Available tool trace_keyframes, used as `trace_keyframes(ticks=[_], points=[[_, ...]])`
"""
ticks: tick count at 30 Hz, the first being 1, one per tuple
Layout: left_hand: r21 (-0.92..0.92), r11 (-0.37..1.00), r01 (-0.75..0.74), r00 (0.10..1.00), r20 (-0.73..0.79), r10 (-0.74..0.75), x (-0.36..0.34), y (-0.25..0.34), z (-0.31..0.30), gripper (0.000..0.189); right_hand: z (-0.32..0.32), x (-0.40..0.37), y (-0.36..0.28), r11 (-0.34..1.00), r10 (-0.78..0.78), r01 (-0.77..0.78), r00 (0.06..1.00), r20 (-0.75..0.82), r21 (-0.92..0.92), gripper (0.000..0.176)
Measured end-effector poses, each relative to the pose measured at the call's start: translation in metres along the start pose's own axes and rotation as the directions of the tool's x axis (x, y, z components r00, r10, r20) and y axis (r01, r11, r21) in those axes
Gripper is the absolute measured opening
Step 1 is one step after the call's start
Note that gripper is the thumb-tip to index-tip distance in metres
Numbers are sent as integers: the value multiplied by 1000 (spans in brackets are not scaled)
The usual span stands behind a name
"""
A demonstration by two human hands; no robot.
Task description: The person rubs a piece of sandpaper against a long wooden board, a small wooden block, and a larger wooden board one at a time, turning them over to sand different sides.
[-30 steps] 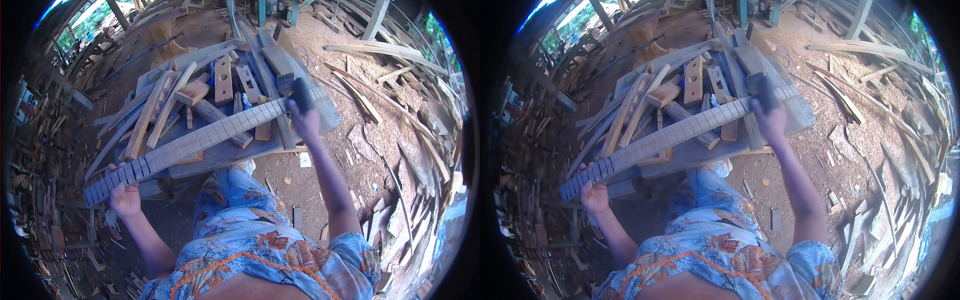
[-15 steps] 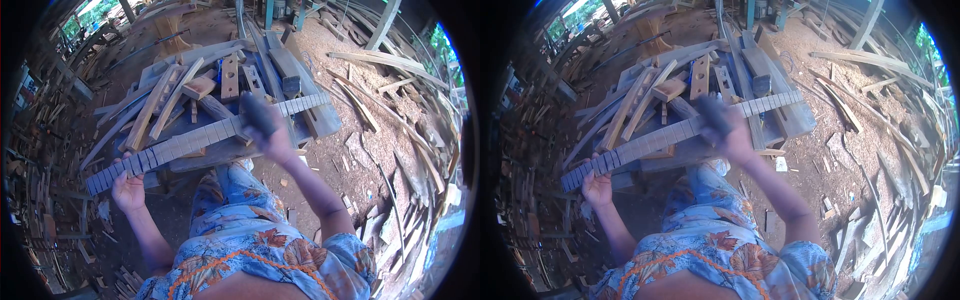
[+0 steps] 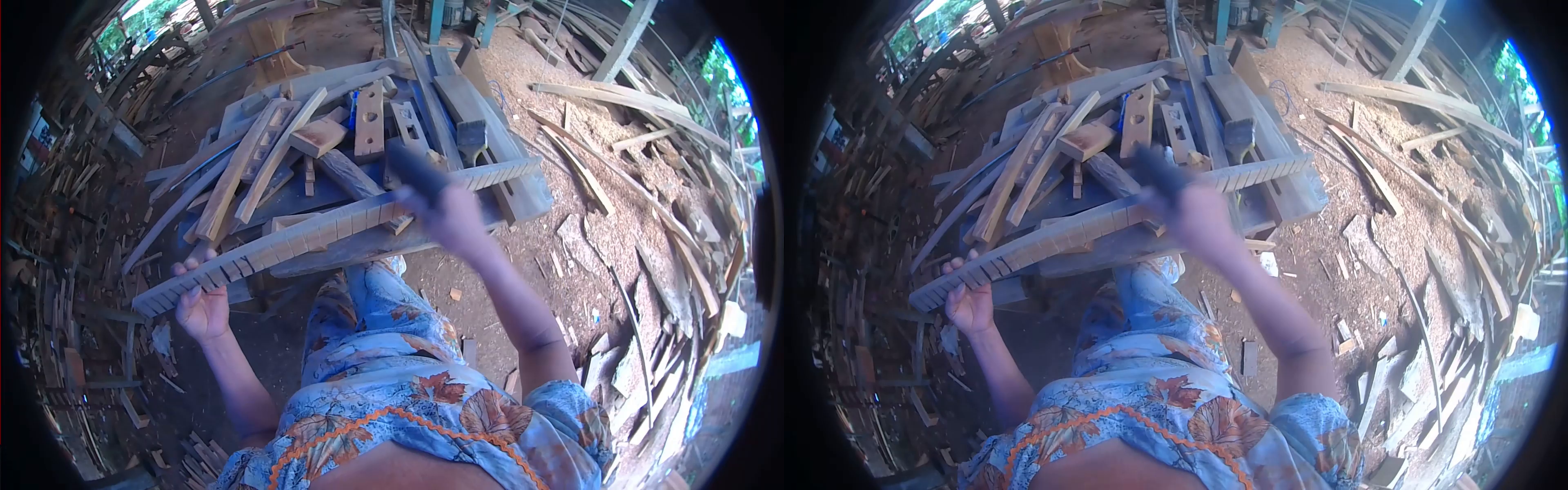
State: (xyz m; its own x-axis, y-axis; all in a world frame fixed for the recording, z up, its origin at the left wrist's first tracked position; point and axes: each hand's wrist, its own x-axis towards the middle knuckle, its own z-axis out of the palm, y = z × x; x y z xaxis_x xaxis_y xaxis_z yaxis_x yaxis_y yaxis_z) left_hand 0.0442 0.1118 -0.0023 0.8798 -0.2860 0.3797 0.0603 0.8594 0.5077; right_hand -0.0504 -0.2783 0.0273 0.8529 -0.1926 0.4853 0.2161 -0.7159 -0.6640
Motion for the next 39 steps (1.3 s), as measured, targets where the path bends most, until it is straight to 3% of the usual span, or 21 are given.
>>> trace_keyframes(ticks=[1,3,6,7,9,10,12,14,15,16,18,20,24,26,27,28,29,32,33,35,39], points=[[0,1000,12,1000,5,-12,1,0,1,41,4,-6,-25,993,-114,116,988,103,-11,59],[73,997,-11,996,92,4,1,2,6,37,11,-12,-62,950,-303,298,952,37,97,59],[88,996,-10,994,107,1,0,3,11,36,8,-13,-49,950,-296,291,955,26,112,58],[85,996,-2,994,110,-7,-1,4,11,36,0,-14,-31,974,-221,217,972,77,59,58],[94,996,-7,992,123,-5,0,3,10,36,-19,-13,12,997,-34,32,999,21,68,57],[103,995,-8,991,136,-6,1,2,10,36,-21,-10,52,988,-1,14,996,-84,155,54],[100,995,-4,990,139,-10,2,2,7,35,-53,-13,97,950,313,-310,931,-190,45,43],[94,996,3,989,145,-17,3,2,5,35,-77,-17,188,947,269,-314,891,-365,-70,41],[98,995,-3,988,154,-13,4,2,4,35,-90,-18,214,916,355,-400,844,-402,-31,48],[102,995,-11,987,163,-6,4,1,4,35,-104,-19,223,831,441,-538,791,-423,-139,58],[107,994,-7,984,175,-12,3,0,6,35,-115,-19,245,809,442,-568,757,-481,-150,61],[117,993,-8,983,184,-14,2,2,6,35,-116,-18,257,812,427,-571,723,-544,-122,63],[91,996,-8,994,109,-2,-2,3,1,36,-97,-15,213,746,437,-645,664,-607,-168,62],[71,997,-11,998,60,7,-3,3,-1,36,-81,-18,192,805,413,-567,747,-521,-176,63],[67,998,-11,998,66,7,-3,3,-2,36,-70,-15,152,769,423,-598,740,-523,-225,58],[63,998,-9,997,71,5,-3,3,-2,37,-59,-11,128,735,522,-639,748,-410,-229,49],[63,998,-4,997,73,-1,-2,2,-2,37,-52,-11,84,878,344,-419,888,-305,-230,49],[71,997,-10,990,142,0,0,2,0,36,-9,-12,17,996,27,-39,989,-144,-79,59],[76,997,-9,990,143,-2,-1,3,1,36,-2,-15,-13,998,-46,42,996,-76,-44,60],[85,996,-9,989,145,-3,-2,3,5,36,18,-18,-46,948,-302,309,949,-85,79,62],[93,995,-16,993,116,5,-3,4,3,36,20,-23,-59,896,-433,434,901,-30,93,64]])
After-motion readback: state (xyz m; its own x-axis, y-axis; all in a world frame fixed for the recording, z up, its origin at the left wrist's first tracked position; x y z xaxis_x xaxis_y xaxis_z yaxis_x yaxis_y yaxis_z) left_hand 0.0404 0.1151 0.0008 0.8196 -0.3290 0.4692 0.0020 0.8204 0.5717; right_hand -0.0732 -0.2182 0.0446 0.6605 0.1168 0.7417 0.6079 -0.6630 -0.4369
